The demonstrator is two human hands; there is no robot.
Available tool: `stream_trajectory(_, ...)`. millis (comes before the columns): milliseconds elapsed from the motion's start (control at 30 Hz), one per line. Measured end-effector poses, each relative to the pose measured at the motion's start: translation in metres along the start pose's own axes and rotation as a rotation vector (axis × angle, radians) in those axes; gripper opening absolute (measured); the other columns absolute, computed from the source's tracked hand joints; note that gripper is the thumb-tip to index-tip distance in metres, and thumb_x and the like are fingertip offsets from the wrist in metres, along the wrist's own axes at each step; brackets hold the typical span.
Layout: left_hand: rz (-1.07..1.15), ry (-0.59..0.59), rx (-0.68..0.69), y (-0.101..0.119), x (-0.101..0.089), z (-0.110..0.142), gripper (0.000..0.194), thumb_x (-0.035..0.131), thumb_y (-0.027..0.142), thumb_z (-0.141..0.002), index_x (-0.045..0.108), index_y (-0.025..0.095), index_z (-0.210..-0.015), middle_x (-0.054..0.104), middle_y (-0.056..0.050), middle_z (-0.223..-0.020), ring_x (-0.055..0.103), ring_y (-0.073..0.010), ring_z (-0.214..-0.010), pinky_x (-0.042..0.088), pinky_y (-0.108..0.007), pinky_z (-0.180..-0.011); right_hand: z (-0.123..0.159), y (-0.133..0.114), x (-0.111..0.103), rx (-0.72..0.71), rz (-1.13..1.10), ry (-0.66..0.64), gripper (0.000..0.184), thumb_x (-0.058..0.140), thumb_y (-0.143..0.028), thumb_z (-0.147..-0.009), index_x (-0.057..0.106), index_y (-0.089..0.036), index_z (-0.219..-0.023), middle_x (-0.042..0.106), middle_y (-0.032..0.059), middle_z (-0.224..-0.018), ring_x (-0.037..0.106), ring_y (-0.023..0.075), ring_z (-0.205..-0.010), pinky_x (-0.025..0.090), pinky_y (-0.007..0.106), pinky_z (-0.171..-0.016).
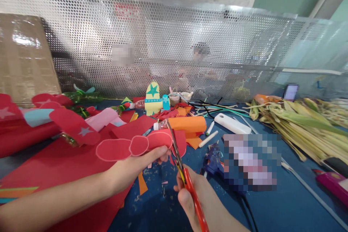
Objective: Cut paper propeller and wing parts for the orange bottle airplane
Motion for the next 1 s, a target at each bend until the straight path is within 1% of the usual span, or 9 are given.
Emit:
stream_trajectory(133, -0.045, 0.058, 0.024, -0.001, -0.007, -0.003, 0.022, 0.068, 0.04, -0.074, 0.069, 0.018, -0.07, 0.07, -0.001, -0.073, 0.061, -0.0181, -0.074, 0.046, -0.027, -0.069, -0.003, 0.018, 0.001, 0.02, -0.041, -0.02, 0.069, 0.041, -0.091, -0.063, 0.048, -0.023, -0.067, 0.05, -0.0005, -0.058, 0.055, 0.0172, -0.053, 0.055, 0.034, -0.065)
stream_trajectory(200, -0.031, 0.061, 0.036, -0.002, -0.007, -0.003, 0.023, 0.067, 0.041, -0.074, 0.068, 0.018, -0.07, 0.069, -0.002, -0.074, 0.061, -0.0183, -0.074, 0.046, -0.027, -0.068, -0.002, 0.017, 0.002, 0.015, -0.067, -0.035, 0.069, 0.042, -0.092, -0.061, 0.048, -0.023, -0.065, 0.049, -0.0008, -0.056, 0.054, 0.0172, -0.053, 0.056, 0.035, -0.067)
stream_trajectory(267, -0.006, 0.049, 0.046, -0.002, -0.006, -0.004, 0.024, 0.066, 0.041, -0.075, 0.065, 0.018, -0.067, 0.07, -0.003, -0.076, 0.062, -0.0183, -0.076, 0.047, -0.027, -0.068, 0.001, 0.007, 0.001, -0.006, -0.102, -0.042, 0.07, 0.041, -0.092, -0.061, 0.049, -0.023, -0.066, 0.049, -0.0007, -0.057, 0.054, 0.017, -0.053, 0.056, 0.037, -0.07)
stream_trajectory(367, 0.008, 0.033, 0.05, -0.001, -0.004, -0.004, 0.026, 0.065, 0.041, -0.075, 0.062, 0.019, -0.063, 0.07, -0.003, -0.079, 0.062, -0.0183, -0.079, 0.048, -0.027, -0.071, 0.008, -0.018, -0.006, -0.049, -0.152, 0.021, 0.071, 0.038, -0.091, -0.065, 0.052, -0.022, -0.069, 0.05, 0.0, -0.061, 0.052, 0.0162, -0.055, 0.056, 0.04, -0.074)
stream_trajectory(533, -0.082, 0.04, 0.05, 0.002, -0.005, -0.002, 0.025, 0.062, 0.042, -0.077, 0.067, 0.018, -0.07, 0.071, -0.003, -0.079, 0.063, -0.0199, -0.08, 0.048, -0.029, -0.071, 0.013, -0.044, -0.008, -0.023, -0.149, 0.04, 0.069, 0.04, -0.089, -0.067, 0.053, -0.021, -0.068, 0.048, -0.0004, -0.061, 0.052, 0.0159, -0.056, 0.057, 0.041, -0.076)
stream_trajectory(633, -0.096, 0.031, 0.032, 0.003, -0.004, -0.001, 0.025, 0.062, 0.042, -0.078, 0.068, 0.018, -0.072, 0.071, -0.003, -0.078, 0.064, -0.0202, -0.08, 0.048, -0.029, -0.071, 0.014, -0.051, -0.007, -0.017, -0.164, 0.03, 0.069, 0.041, -0.089, -0.066, 0.052, -0.021, -0.066, 0.046, -0.0012, -0.06, 0.051, 0.0154, -0.056, 0.057, 0.04, -0.077)
stream_trajectory(800, -0.03, -0.025, 0.035, 0.006, 0.001, 0.0, 0.023, 0.062, 0.04, -0.078, 0.067, 0.019, -0.07, 0.072, -0.003, -0.083, 0.064, -0.0197, -0.082, 0.048, -0.028, -0.075, 0.015, -0.061, -0.008, -0.02, -0.18, 0.063, 0.068, 0.041, -0.09, -0.065, 0.045, -0.022, -0.066, 0.039, -0.0039, -0.058, 0.039, 0.0114, -0.051, 0.058, 0.04, -0.078)
stream_trajectory(900, -0.031, -0.012, 0.025, 0.005, 0.0, 0.001, 0.022, 0.064, 0.04, -0.077, 0.067, 0.019, -0.07, 0.072, -0.003, -0.083, 0.064, -0.0202, -0.083, 0.048, -0.028, -0.075, 0.014, -0.056, -0.007, -0.004, -0.16, 0.044, 0.069, 0.038, -0.091, -0.065, 0.045, -0.022, -0.067, 0.039, -0.0035, -0.058, 0.042, 0.0124, -0.052, 0.057, 0.039, -0.078)
stream_trajectory(1000, -0.049, 0.009, 0.023, 0.004, -0.002, 0.001, 0.024, 0.065, 0.041, -0.077, 0.065, 0.019, -0.068, 0.072, -0.003, -0.082, 0.064, -0.0203, -0.082, 0.048, -0.029, -0.076, 0.013, -0.051, -0.006, -0.026, -0.068, 0.016, 0.071, 0.031, -0.091, -0.068, 0.045, -0.022, -0.066, 0.041, -0.0028, -0.058, 0.046, 0.013, -0.052, 0.058, 0.036, -0.072)
Point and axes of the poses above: each hand's wrist, its own z-axis away from the middle knuckle, its own x-axis out of the palm, y = z × x, the point moved 8 cm from there along -z, towards the middle knuckle
